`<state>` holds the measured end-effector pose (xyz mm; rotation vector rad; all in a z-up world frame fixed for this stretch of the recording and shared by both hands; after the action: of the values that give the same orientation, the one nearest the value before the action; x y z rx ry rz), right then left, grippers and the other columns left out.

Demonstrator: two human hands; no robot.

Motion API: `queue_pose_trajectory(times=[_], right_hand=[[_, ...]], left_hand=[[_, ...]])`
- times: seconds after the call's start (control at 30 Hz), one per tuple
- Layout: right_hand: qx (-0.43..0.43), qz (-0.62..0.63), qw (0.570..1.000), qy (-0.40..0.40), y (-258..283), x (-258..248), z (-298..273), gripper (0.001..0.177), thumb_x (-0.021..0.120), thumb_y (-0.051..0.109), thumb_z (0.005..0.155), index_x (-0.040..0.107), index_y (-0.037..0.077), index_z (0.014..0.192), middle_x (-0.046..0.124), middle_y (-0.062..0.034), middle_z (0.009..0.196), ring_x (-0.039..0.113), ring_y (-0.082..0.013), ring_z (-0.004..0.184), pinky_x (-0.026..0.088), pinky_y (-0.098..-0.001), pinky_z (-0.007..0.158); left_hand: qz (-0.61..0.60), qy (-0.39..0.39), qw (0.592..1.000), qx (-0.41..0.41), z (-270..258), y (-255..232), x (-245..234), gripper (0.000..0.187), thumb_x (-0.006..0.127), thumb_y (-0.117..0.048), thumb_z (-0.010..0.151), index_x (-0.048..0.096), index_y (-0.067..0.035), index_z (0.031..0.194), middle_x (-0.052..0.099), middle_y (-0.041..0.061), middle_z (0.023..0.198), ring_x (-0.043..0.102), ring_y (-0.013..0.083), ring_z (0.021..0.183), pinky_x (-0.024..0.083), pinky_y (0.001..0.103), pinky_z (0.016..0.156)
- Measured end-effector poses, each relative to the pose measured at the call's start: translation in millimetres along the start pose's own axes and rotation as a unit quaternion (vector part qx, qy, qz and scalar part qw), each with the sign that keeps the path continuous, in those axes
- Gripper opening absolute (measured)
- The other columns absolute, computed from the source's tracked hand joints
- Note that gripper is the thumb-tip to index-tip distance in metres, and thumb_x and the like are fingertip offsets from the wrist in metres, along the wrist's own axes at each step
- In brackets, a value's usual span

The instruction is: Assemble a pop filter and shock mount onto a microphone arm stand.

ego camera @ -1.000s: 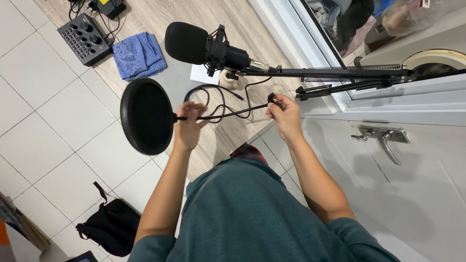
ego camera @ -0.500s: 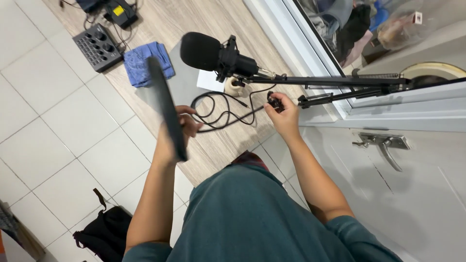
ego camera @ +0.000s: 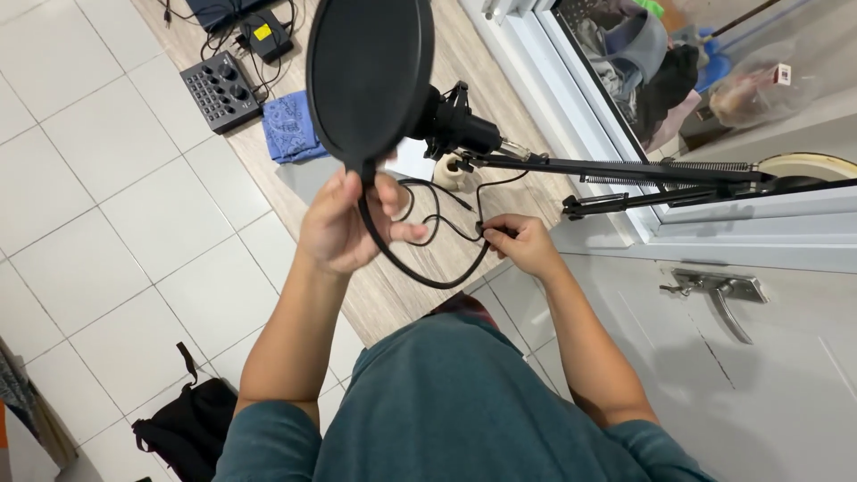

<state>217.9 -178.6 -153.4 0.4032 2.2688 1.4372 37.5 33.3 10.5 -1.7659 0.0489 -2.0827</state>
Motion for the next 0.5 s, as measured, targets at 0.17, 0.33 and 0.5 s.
queue_pose_trajectory(times=[0.17, 0.33, 0.5], right_hand=[[0.008, 0.084, 0.995, 0.055, 6.2, -5.6, -11.4, 0.020, 0.069, 0.014, 0.096, 0.073, -0.002, 0.107, 0.070, -0.0065, 0.077, 0.066, -0.0120, 0.065, 0.055, -0.0270, 0.058], [-0.068, 0.112, 0.990, 0.043, 28.5, -10.4, -25.9, 0.022, 0.067, 0.016, 0.099, 0.070, -0.003, 0.109, 0.071, -0.0065, 0.082, 0.070, -0.0137, 0.070, 0.058, -0.0275, 0.066], [-0.129, 0.218, 0.956, -0.149, 25.4, -32.9, -36.8, 0.024, 0.061, 0.019, 0.107, 0.066, -0.004, 0.114, 0.070, -0.0106, 0.086, 0.068, -0.0169, 0.072, 0.057, -0.0297, 0.068]], left_hand=[[-0.070, -0.005, 0.996, 0.062, 13.4, -16.5, 4.8, 0.049, 0.053, -0.031, 0.114, 0.044, -0.004, 0.154, 0.072, 0.006, 0.116, 0.065, 0.0165, 0.107, 0.057, 0.050, 0.102], [-0.065, -0.060, 0.989, 0.116, 12.5, -26.8, -2.1, 0.048, 0.050, -0.040, 0.113, 0.046, -0.014, 0.153, 0.072, -0.004, 0.114, 0.066, 0.0091, 0.102, 0.057, 0.034, 0.092], [-0.012, -0.119, 0.952, 0.280, -4.6, -44.9, -12.5, 0.028, 0.055, -0.036, 0.119, 0.057, -0.018, 0.140, 0.071, -0.007, 0.117, 0.062, 0.0019, 0.097, 0.050, 0.020, 0.086]])
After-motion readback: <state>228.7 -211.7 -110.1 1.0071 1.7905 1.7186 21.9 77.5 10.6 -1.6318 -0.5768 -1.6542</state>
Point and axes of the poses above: each hand's wrist, its own z-axis towards the middle knuckle, its own x-axis out of the palm, y = z × x, the point moved 7 cm from there along z, towards the middle knuckle
